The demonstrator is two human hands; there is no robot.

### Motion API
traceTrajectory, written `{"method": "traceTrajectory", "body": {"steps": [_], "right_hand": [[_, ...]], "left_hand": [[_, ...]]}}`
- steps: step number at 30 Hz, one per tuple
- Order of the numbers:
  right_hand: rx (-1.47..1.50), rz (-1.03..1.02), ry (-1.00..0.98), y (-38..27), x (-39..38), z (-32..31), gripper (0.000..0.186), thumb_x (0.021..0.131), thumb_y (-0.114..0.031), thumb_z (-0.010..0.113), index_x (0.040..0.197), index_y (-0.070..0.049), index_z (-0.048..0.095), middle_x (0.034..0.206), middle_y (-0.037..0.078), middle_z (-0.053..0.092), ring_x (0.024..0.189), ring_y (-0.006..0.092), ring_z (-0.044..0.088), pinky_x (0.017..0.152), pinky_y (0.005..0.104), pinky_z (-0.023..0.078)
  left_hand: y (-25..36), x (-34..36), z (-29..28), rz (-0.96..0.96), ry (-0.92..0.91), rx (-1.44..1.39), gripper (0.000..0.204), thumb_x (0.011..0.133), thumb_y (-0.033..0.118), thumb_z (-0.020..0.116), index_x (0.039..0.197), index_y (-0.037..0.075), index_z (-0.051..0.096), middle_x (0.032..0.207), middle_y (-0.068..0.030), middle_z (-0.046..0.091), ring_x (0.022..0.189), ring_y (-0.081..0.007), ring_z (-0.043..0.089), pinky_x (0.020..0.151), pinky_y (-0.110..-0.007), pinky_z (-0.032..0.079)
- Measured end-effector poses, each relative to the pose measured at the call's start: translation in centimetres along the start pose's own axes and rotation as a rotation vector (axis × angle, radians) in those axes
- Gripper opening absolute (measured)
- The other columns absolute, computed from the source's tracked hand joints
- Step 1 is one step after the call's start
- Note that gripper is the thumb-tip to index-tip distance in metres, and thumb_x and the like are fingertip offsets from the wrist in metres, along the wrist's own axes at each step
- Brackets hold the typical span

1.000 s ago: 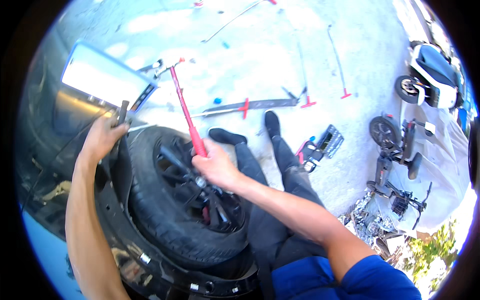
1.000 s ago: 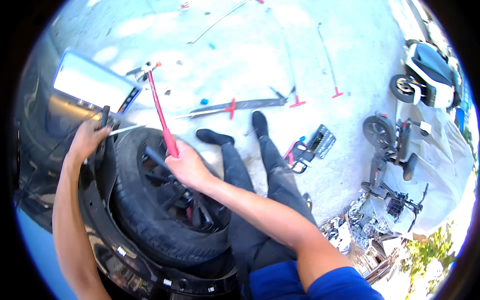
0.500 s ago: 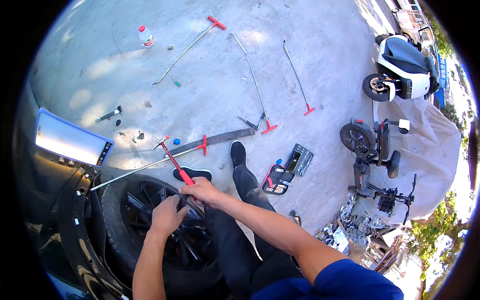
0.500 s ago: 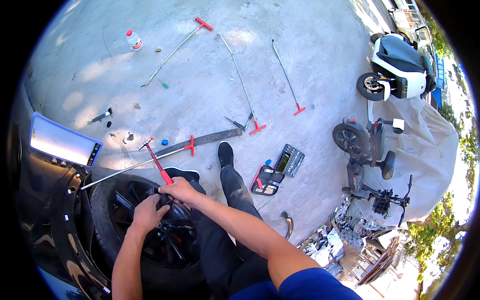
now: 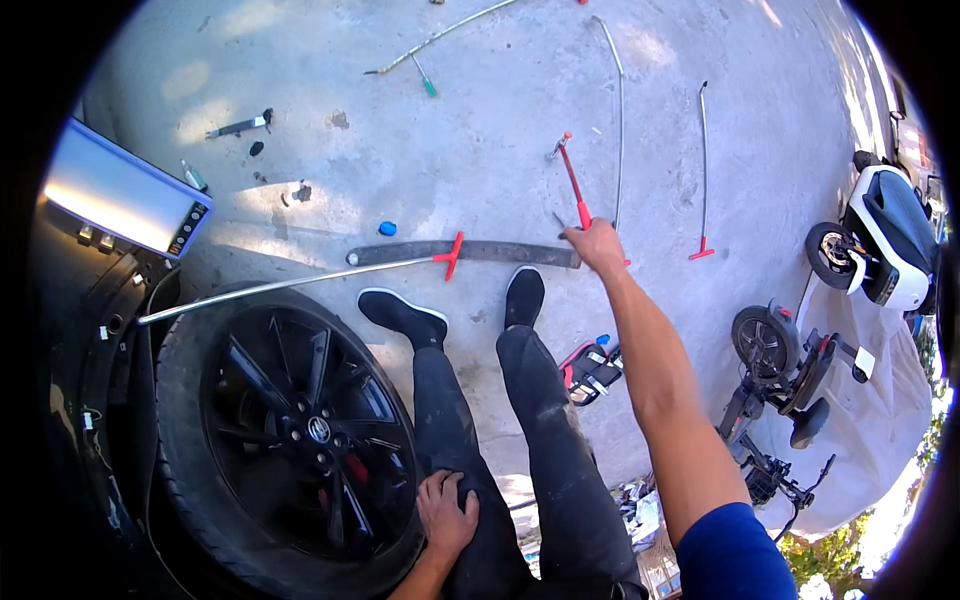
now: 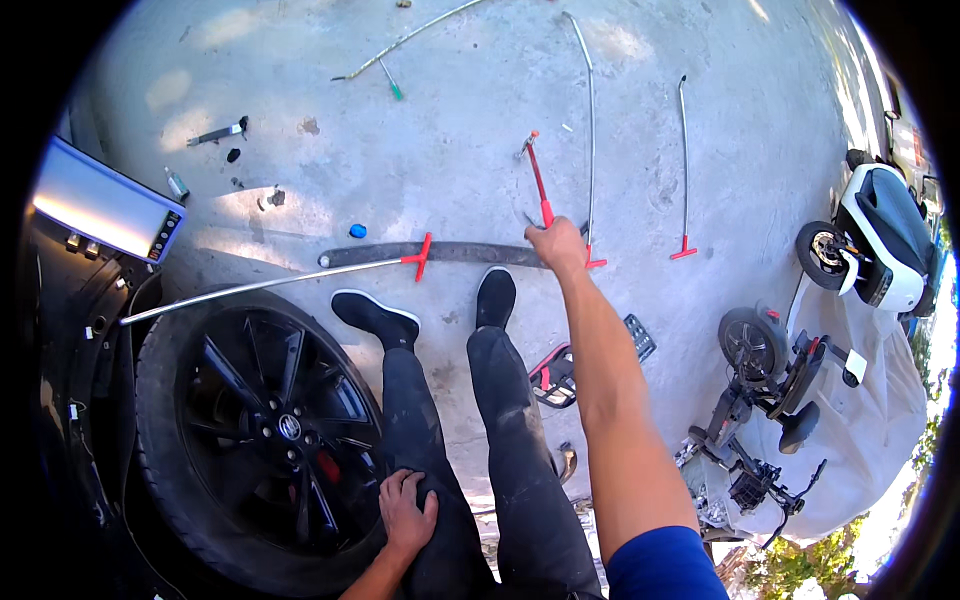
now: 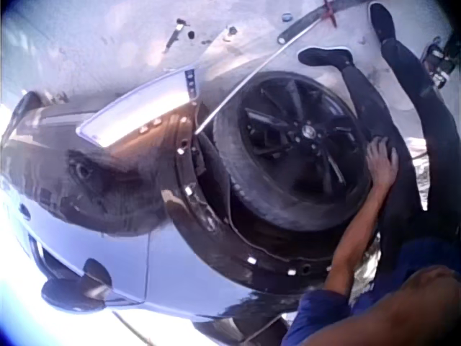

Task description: The person performs paintless dent repair on a car fender using a slide hammer and a PDR light board. They use the tool to pull out the dent while monitoring the reflection of the light board on the car's surface.

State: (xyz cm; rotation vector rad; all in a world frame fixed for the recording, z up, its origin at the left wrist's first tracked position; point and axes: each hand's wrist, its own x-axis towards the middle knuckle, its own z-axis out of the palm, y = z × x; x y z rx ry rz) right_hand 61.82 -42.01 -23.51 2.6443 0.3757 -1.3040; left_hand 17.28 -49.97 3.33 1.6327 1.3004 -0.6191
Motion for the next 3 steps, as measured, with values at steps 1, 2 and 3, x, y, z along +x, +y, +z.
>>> {"method": "traceTrajectory", "body": {"steps": [1,2,3], "right_hand": [[0.013,-0.011,0.034,0.5,1.2,0.3,0.057,0.080,-0.043,0.069,0.115,0.003,0.066,0.113,0.027,0.071,0.109,0.0395,0.069,0.094,0.0492,0.053],[0.032,-0.025,0.067,1.0,2.4,0.4,0.057,0.080,-0.044,0.069,0.114,0.002,0.067,0.112,0.027,0.071,0.108,0.0388,0.070,0.094,0.0495,0.053],[0.024,-0.019,0.036,1.5,2.3,2.2,0.057,0.080,-0.044,0.069,0.114,0.002,0.067,0.112,0.027,0.071,0.108,0.0388,0.070,0.094,0.0495,0.053]], "left_hand": [[0.0,0.4,0.1,-0.005,0.018,-0.024,0.040,0.080,0.017,0.073,0.118,0.004,0.066,0.126,-0.0169,0.056,0.123,-0.0376,0.049,0.105,-0.048,0.040],[-0.2,0.6,0.2,-0.009,0.017,-0.026,0.041,0.080,0.017,0.073,0.118,0.004,0.066,0.127,-0.0170,0.056,0.123,-0.0377,0.049,0.105,-0.048,0.040],[-0.6,0.7,0.3,-0.013,0.015,-0.029,0.041,0.080,0.017,0.073,0.118,0.005,0.066,0.127,-0.0171,0.056,0.123,-0.0378,0.049,0.105,-0.048,0.040]]}}
